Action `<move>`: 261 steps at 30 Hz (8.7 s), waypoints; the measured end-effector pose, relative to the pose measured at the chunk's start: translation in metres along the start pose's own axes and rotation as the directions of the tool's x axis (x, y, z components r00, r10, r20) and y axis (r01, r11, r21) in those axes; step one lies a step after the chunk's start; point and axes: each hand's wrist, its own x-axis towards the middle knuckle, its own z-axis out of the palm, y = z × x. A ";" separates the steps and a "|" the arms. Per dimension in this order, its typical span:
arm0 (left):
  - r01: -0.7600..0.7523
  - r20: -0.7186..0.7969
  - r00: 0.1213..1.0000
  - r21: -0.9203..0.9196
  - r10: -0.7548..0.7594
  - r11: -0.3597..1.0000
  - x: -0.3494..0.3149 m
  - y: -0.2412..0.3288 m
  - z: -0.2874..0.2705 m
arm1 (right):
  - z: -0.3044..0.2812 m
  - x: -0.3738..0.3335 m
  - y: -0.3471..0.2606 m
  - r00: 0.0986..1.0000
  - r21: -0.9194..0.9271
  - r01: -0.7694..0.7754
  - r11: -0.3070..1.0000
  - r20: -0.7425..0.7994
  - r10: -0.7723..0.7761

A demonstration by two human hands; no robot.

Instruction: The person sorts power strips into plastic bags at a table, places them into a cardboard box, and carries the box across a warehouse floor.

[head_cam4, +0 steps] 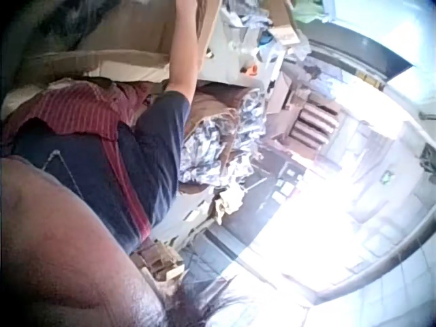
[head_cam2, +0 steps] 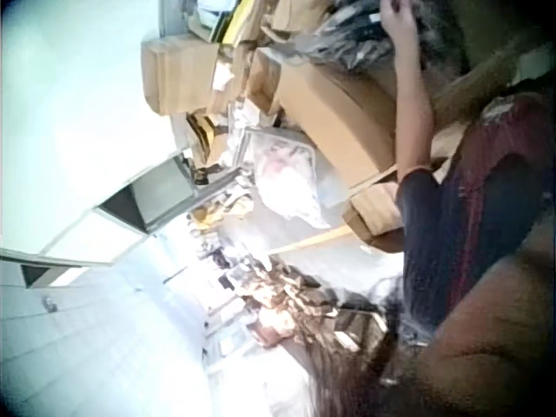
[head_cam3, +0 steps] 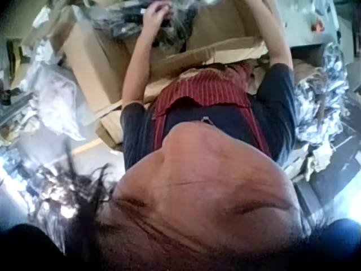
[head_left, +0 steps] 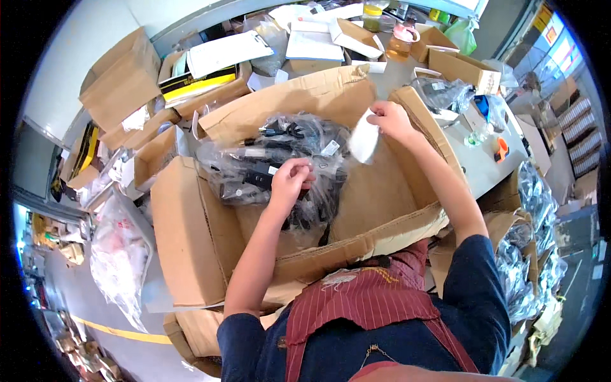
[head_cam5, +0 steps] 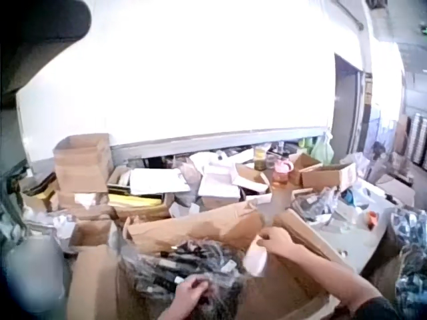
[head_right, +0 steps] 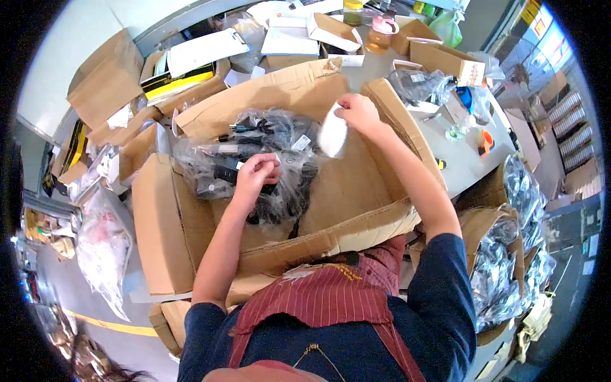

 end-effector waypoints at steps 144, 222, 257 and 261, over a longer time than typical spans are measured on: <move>-0.500 0.254 0.866 0.431 0.430 0.752 0.184 0.020 0.106 | -0.046 -0.037 -0.019 0.970 0.955 0.159 0.251 -0.199 0.143; -0.416 0.242 0.708 0.902 0.664 0.115 0.113 -0.016 0.152 | -0.032 -0.011 0.023 0.952 0.576 -0.284 0.767 0.073 0.298; -0.339 0.499 0.837 0.793 -0.223 0.505 0.190 0.082 0.160 | -0.106 -0.040 0.042 0.823 0.795 0.376 -0.476 -0.522 -0.223; -0.210 0.456 0.780 0.837 -0.430 0.506 0.207 -0.012 0.094 | -0.105 -0.036 0.029 0.816 0.798 0.323 -0.508 -0.507 -0.278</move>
